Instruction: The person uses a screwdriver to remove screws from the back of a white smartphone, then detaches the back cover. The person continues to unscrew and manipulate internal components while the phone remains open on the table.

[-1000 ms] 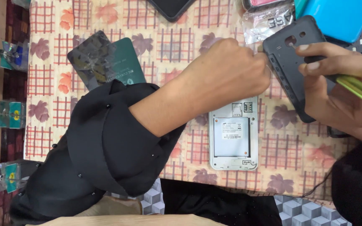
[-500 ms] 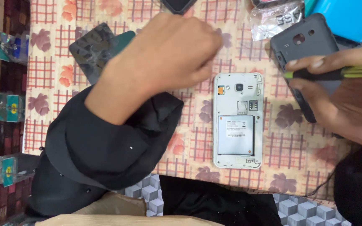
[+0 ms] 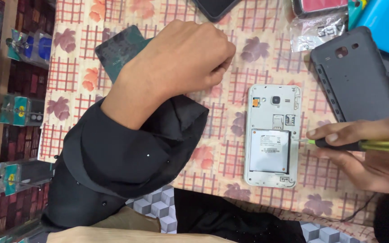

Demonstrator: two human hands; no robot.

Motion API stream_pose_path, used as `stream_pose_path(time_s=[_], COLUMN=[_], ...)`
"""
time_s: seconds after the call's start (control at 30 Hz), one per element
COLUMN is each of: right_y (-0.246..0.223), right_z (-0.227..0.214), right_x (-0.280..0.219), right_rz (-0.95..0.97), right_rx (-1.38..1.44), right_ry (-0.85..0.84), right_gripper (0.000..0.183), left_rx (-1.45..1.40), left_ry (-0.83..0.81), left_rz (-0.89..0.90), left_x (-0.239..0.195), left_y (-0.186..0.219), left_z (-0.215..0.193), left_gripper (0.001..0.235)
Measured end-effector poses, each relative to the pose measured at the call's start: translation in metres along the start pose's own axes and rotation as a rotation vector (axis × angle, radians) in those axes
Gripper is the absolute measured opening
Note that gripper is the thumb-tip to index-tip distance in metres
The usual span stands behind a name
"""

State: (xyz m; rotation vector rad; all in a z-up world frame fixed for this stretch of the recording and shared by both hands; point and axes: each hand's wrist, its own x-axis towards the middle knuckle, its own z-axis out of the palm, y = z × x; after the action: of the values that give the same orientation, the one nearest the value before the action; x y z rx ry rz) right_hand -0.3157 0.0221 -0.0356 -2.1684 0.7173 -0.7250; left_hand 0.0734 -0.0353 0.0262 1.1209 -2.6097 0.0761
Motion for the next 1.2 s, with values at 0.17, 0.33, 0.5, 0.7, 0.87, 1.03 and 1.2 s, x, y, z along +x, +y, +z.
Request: stream_pose_path(time_s=[0.17, 0.33, 0.5, 0.7, 0.87, 1.03, 1.2], right_y=[0.003, -0.023, -0.031, -0.016, 0.004, 0.053, 0.099], right_z=[0.003, -0.001, 0.003, -0.002, -0.001, -0.005, 0.0], right_x=[-0.008, -0.003, 0.005, -0.001, -0.013, -0.034, -0.053], right_rz=[0.028, 0.103, 0.013, -0.206, -0.366, -0.625, -0.909], right_rx=[0.062, 0.128, 0.039, -0.151, -0.396, -0.908, -1.415], right_ry=[0.038, -0.077, -0.012, 0.088, 0.15, 0.2, 0.289], right_gripper=[0.045, 0.048, 0.046, 0.039, 0.035, 0.034, 0.036], left_rx=[-0.048, -0.084, -0.064, 0.057, 0.235, 0.025, -0.318], left_ry=[0.005, -0.008, 0.003, 0.289, 0.476, 0.604, 0.39], left_rz=[-0.002, -0.022, -0.004, 0.165, 0.2, 0.117, -0.128], left_x=[0.0, 0.001, -0.001, 0.01, -0.001, -0.046, -0.075], left_y=[-0.005, -0.005, -0.005, 0.01, 0.033, 0.13, 0.188], left_z=[-0.001, -0.004, -0.003, 0.004, -0.009, 0.012, 0.032], left_gripper=[0.007, 0.008, 0.007, 0.013, 0.008, 0.014, 0.041])
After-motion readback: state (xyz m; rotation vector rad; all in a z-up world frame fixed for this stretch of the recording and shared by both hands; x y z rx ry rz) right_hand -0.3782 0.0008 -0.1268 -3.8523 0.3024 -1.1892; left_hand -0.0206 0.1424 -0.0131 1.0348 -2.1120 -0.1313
